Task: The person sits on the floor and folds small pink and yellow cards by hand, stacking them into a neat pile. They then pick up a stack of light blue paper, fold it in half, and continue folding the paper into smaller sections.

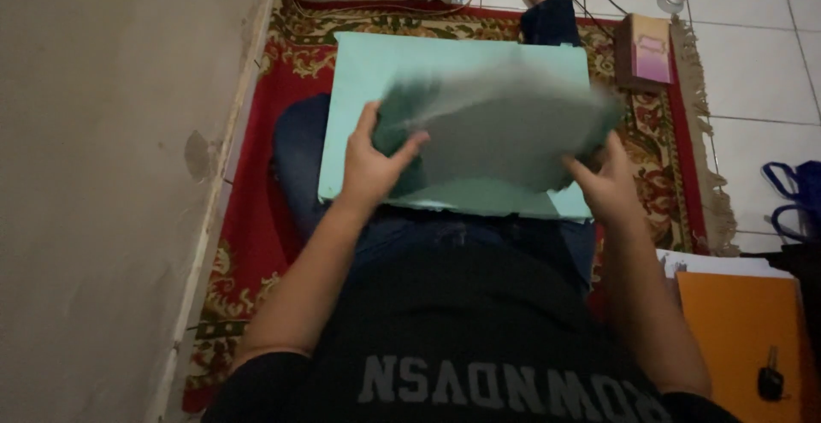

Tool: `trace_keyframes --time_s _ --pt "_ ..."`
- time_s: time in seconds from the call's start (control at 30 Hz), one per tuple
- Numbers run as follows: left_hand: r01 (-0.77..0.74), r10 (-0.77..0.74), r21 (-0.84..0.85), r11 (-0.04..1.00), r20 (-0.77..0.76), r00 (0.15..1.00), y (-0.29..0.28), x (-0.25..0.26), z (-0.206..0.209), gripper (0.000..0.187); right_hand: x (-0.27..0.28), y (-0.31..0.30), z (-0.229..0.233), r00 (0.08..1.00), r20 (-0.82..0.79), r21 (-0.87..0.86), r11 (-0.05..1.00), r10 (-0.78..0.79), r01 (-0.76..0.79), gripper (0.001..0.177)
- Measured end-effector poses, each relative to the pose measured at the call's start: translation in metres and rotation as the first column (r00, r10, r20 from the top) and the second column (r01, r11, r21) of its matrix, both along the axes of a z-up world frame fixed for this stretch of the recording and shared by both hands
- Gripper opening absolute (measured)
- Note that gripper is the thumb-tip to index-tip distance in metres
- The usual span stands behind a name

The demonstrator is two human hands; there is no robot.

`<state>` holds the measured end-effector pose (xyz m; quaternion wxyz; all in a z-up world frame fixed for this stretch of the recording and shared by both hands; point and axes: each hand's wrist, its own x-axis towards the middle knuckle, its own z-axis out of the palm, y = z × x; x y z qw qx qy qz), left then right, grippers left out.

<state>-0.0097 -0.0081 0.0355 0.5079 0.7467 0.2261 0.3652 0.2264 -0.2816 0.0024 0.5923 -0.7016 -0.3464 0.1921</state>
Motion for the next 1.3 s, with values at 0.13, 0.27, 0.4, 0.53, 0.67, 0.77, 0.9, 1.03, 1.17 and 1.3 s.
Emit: trace_keyframes --time_s 0.13,0.27,0.4,0.53,0.67,0.77,0.9,1.03,1.17,1.3 --pt "-0.08 0.081 -0.011 0.997 0.104 0.991 -0.004 -0.012 -0.02 0.066 -0.008 -0.004 -0.009 0.995 0.005 0.068 0.992 -0.104 0.104 0.066" --pt "-0.009 -0.008 0.078 0.997 0.217 0.976 -0.008 -0.014 -0.02 0.068 0.003 0.002 -0.042 0.994 -0.029 0.273 0.956 -0.106 0.11 0.061" --pt "0.062 -0.082 0.095 0.994 0.223 0.971 -0.008 0.001 -0.05 0.044 -0.008 0.014 -0.048 0.983 -0.111 0.395 0.901 -0.149 0.181 0.057" --pt "-0.059 -0.003 0.223 0.973 0.271 0.962 -0.004 -0.003 -0.027 0.049 -0.017 0.022 -0.019 0.968 -0.119 0.412 0.876 -0.221 0.251 0.057" --pt "-0.111 0.024 0.655 0.748 0.14 0.99 -0.009 -0.02 0.008 0.066 -0.04 0.014 0.032 0.855 0.458 0.404 0.914 -0.244 0.045 0.07" --pt "-0.028 0.116 0.8 0.599 -0.052 0.992 -0.015 -0.022 0.013 0.053 -0.051 0.011 0.057 0.614 0.761 0.144 0.978 -0.207 0.151 0.076" --pt "-0.052 0.157 0.815 0.576 -0.047 0.987 -0.019 -0.018 0.015 0.05 -0.068 0.011 0.073 0.551 0.833 -0.273 0.831 -0.047 0.484 0.071" --pt "-0.052 0.134 0.832 0.552 -0.028 0.991 -0.019 -0.017 0.009 0.058 -0.079 0.031 0.087 0.582 0.812 -0.373 0.795 0.03 0.479 0.097" --pt "-0.06 0.117 0.816 0.575 -0.01 0.993 -0.024 -0.017 0.017 0.048 -0.089 0.053 0.104 0.526 0.829 -0.437 0.809 0.191 0.394 0.073" --pt "-0.065 0.038 0.638 0.767 0.056 0.998 -0.025 -0.017 0.01 0.059 -0.091 0.055 0.108 0.47 0.873 -0.326 0.875 0.133 0.358 0.061"
